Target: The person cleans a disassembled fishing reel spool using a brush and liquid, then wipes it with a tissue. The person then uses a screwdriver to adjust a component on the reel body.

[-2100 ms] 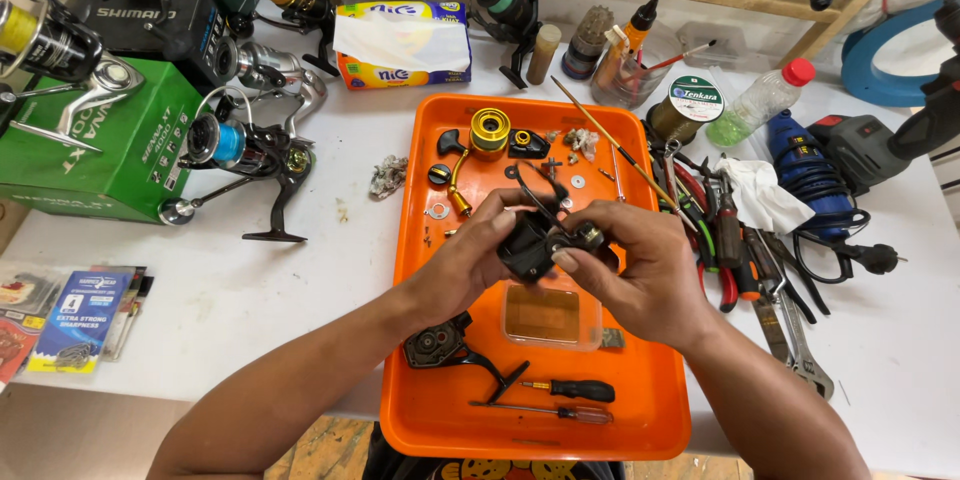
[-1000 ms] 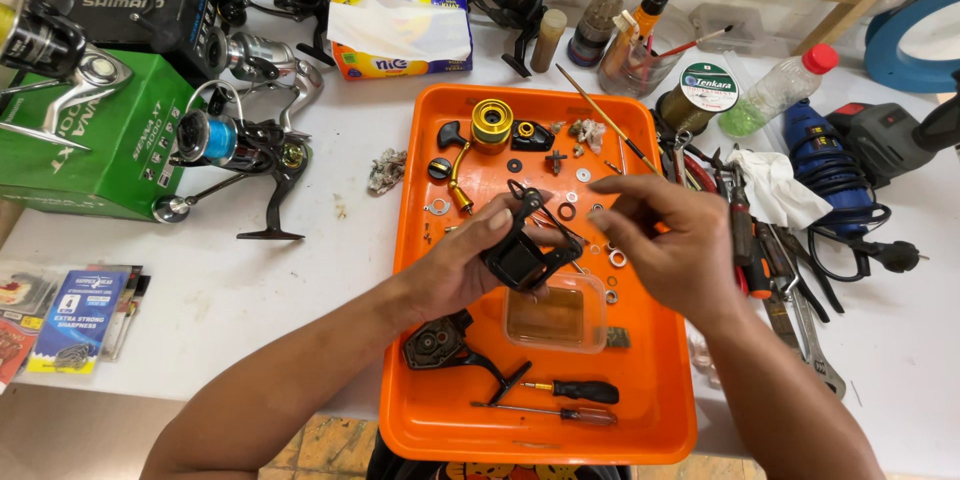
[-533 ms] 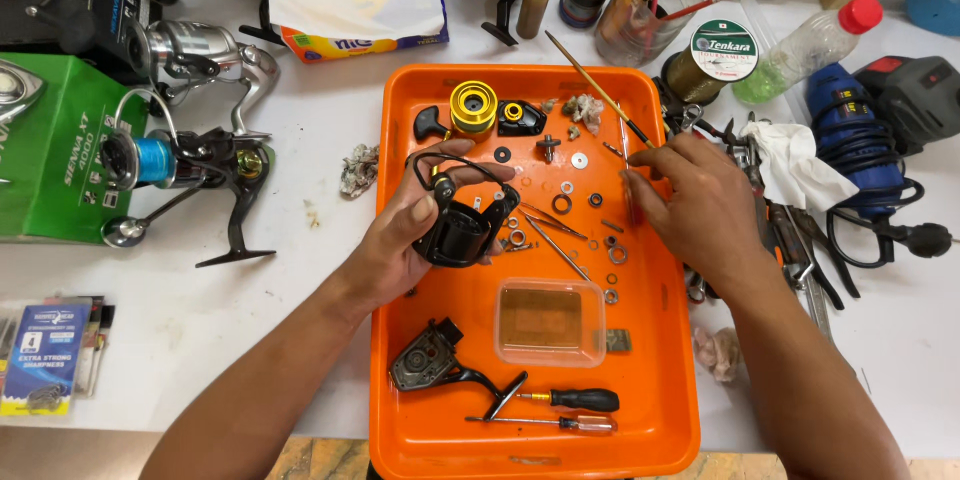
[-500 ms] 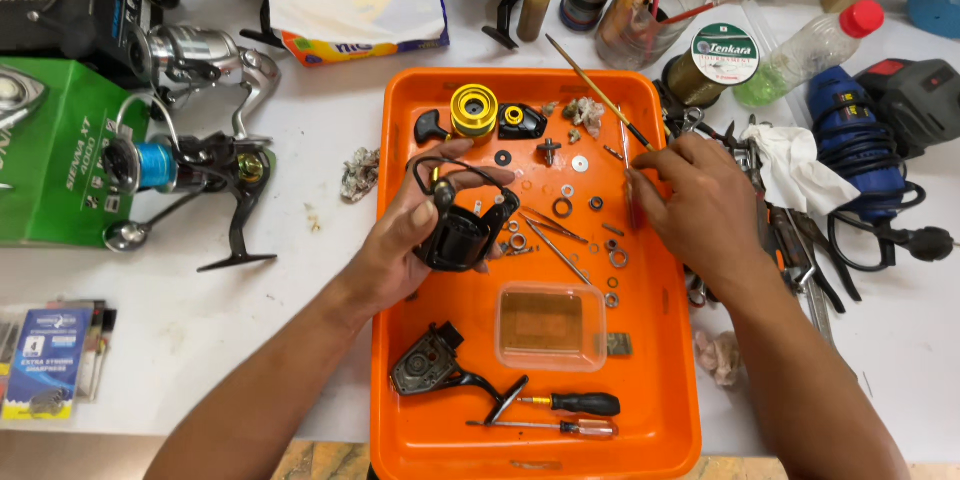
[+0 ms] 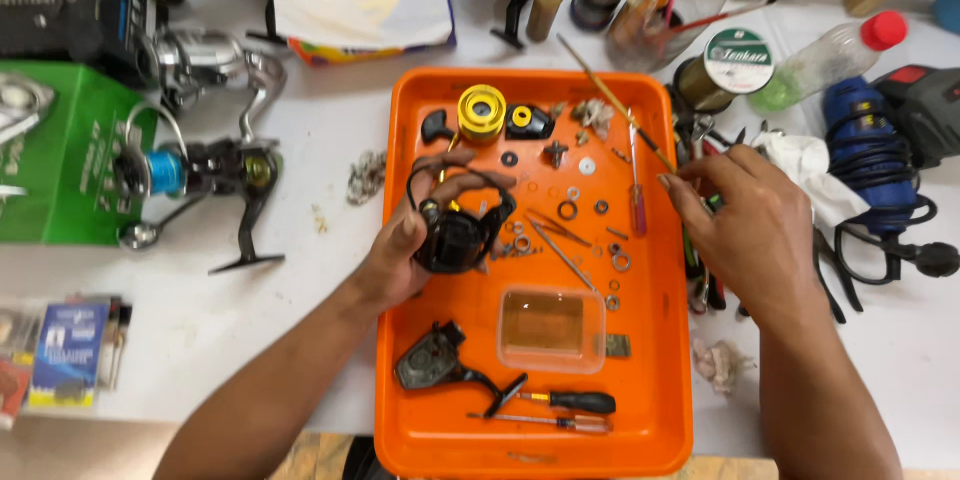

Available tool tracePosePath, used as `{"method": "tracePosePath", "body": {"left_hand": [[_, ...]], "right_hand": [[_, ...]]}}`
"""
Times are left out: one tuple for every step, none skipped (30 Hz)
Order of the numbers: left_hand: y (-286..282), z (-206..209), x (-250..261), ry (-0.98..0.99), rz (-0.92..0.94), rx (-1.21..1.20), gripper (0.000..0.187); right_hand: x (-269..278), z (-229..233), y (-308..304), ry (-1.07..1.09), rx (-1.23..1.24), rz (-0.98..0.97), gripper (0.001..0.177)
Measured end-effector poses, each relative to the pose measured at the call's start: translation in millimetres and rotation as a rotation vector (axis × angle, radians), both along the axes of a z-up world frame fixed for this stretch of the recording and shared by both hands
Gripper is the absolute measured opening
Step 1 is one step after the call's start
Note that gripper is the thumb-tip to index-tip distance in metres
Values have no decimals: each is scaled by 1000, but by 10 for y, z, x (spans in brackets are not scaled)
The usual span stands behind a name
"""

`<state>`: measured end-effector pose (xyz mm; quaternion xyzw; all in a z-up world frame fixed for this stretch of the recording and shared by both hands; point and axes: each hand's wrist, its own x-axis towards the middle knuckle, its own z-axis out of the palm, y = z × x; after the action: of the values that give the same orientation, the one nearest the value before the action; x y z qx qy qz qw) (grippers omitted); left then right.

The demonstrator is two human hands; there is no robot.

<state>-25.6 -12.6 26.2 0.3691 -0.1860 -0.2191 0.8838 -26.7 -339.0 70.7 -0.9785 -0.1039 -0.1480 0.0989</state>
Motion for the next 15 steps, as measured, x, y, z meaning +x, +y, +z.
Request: {"method": "tracePosePath", "body": {"left_hand": [[-1, 21, -25, 18, 11, -1, 84], [-4, 46, -11, -19, 24, 36, 83], [-5, 75, 3, -54, 36, 74, 83], [1, 83, 12, -46, 44, 71, 83], [3, 92, 23, -220, 121, 164, 75], [5, 98, 25, -388, 191, 258, 68], [-1, 87, -18, -374, 192, 255, 68], [-9, 88, -16, -298, 154, 195, 69], [-17, 91, -15, -222, 115, 134, 69], [-26, 82, -5, -219, 115, 130, 69], [-36, 68, 3, -175, 142, 113, 68], [-23, 49, -2, -130, 167, 102, 67], [-36, 39, 18, -127, 166, 105, 67], [-39, 27, 21, -171, 195, 96, 63], [-45, 13, 22, -215, 225, 87, 60]], "right_hand": [[-53, 26, 30, 18, -1, 11, 10], [-54, 67, 59, 123, 9, -8, 14], [-57, 112, 88, 227, 18, -27, 18], [-61, 172, 81, 235, 12, -19, 18], [-63, 232, 72, 252, 53, -26, 18], [-88, 293, 61, 274, 93, -40, 18], [-160, 343, 66, 288, 88, -40, 18], [-201, 403, 69, 297, 127, -23, 16], [-241, 467, 74, 306, 166, -6, 15], [-311, 491, 98, 308, 162, -7, 15], [-383, 510, 122, 364, 193, 183, 14], [-468, 503, 161, 415, 231, 374, 14], [-520, 461, 182, 417, 235, 374, 14], [-603, 411, 213, 501, 165, 458, 17], [-686, 362, 243, 584, 95, 543, 21]]}}
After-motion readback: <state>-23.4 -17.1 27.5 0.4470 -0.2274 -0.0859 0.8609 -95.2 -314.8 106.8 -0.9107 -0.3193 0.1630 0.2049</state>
